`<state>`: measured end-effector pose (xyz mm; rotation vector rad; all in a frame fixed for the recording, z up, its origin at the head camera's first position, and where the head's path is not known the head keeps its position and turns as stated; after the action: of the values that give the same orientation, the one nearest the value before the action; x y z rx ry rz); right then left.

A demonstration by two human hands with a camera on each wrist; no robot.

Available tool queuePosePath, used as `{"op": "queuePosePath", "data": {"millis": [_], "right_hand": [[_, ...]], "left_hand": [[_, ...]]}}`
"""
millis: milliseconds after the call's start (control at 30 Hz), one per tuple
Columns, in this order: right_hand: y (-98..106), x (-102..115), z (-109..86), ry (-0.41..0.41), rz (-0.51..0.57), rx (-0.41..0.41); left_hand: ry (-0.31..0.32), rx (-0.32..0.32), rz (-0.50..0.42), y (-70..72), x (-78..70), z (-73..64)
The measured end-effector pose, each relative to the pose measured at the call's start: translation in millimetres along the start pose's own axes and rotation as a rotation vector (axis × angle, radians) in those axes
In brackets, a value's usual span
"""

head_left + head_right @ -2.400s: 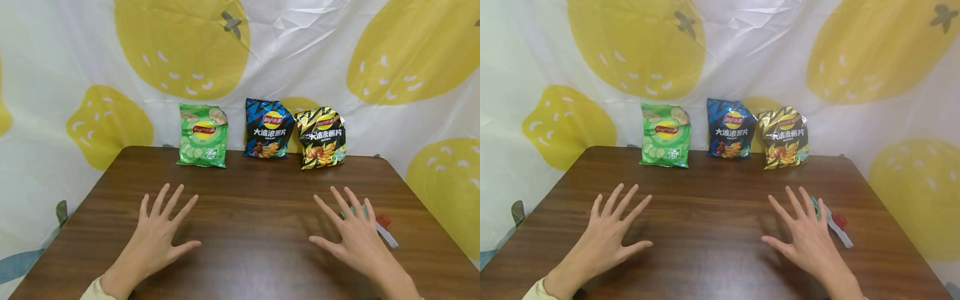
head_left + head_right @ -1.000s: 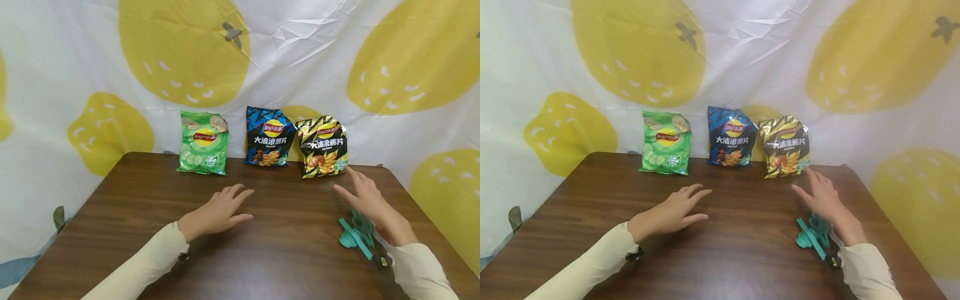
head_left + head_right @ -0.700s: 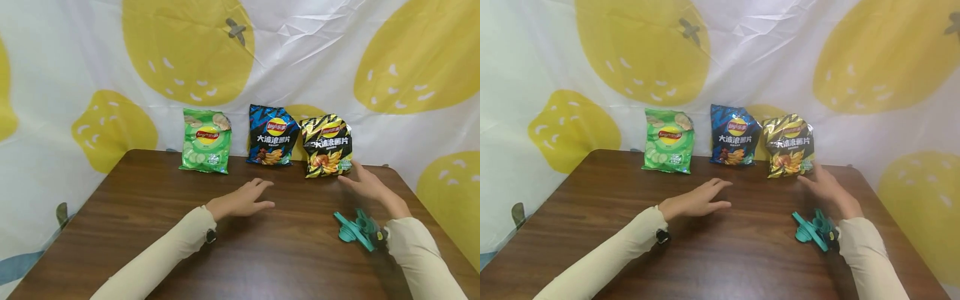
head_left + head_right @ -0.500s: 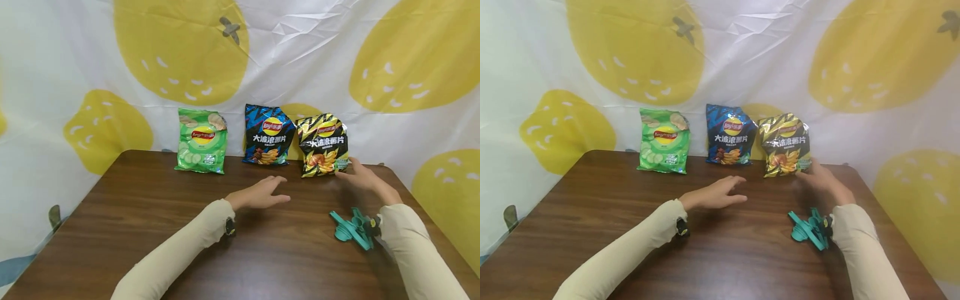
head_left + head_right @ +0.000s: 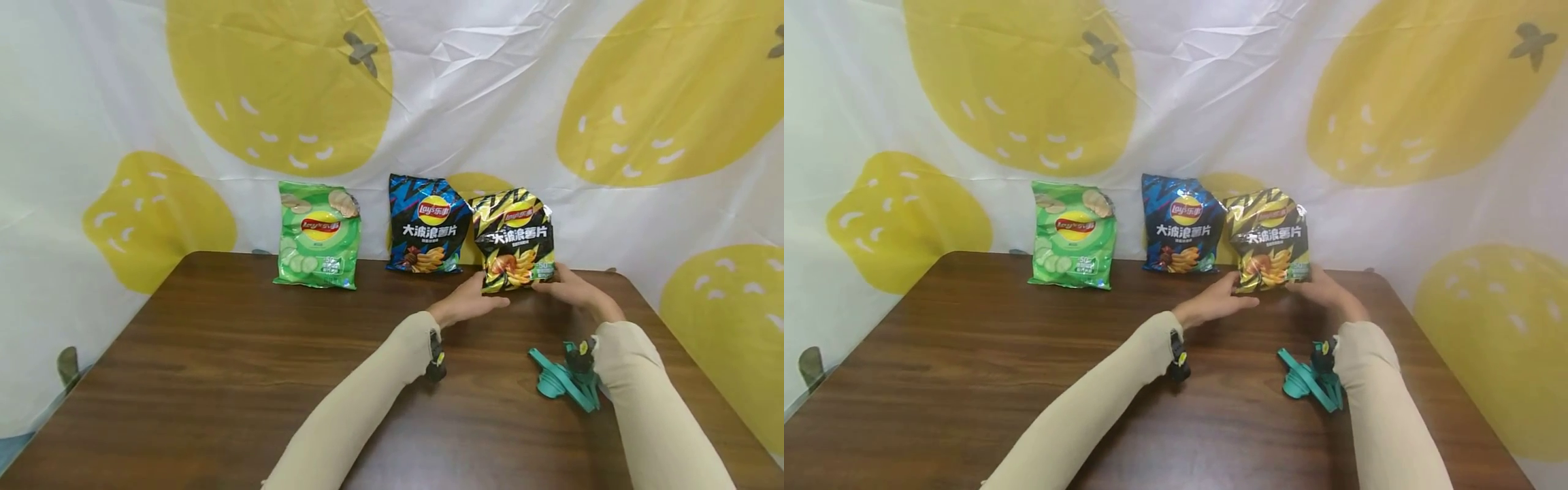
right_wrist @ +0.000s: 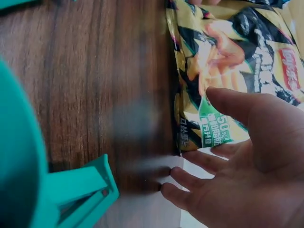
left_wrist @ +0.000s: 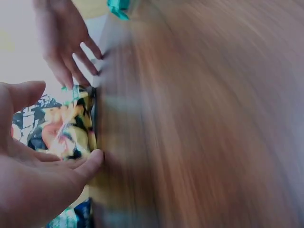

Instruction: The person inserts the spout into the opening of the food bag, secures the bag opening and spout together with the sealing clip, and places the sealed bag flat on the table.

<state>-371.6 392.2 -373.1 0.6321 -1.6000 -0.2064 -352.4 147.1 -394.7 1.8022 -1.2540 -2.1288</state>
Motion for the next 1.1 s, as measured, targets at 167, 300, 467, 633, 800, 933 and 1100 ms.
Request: {"op": "queuePosePath", "data": {"millis": [167, 300, 467, 633, 800, 933, 1100], "right_hand": [[-1, -1, -5.6, -0.002, -0.07, -0.01], [0, 0, -14.2, -0.007, -0.154, -0.026], [2, 4, -29.7, -0.048, -0.233, -0.077], [5, 4, -39.7, -0.071, -0.173, -0.057], [4, 7, -49.9, -0.042, -0.2, -0.017], [-1, 9, -60.4, -0.051, -0.273, -0.011], [-11, 17, -76.9, -0.016, -0.332, -0.054]], "left_hand": [[-0.037, -0.063, -0.192, -9.0, -2.4, 11.3], [0.002, -0.099, -0.106, -11.5, -3.7, 12.7], [0.002, -0.117, 0.036, -11.2, -8.9, 13.0], [-0.029, -0.111, 0.132, -10.7, -14.5, 9.3], [-0.068, -0.09, 0.139, -9.9, -11.8, 1.5], [-0.103, -0.069, 0.137, -7.0, -9.0, -8.8], [-0.169, -0.065, 0.147, -0.7, -11.4, -24.9]]}}
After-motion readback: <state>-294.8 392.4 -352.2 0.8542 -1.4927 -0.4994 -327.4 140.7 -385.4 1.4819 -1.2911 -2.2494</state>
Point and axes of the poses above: each hand's wrist, its own z-axis towards the middle knuckle, its own y-axis out of the back of the hand, x = y × z, the point moved 1 cm from there along z, towards the middle knuckle, and after that the axes turned 11 degrees about z, right-handed, at the moved point
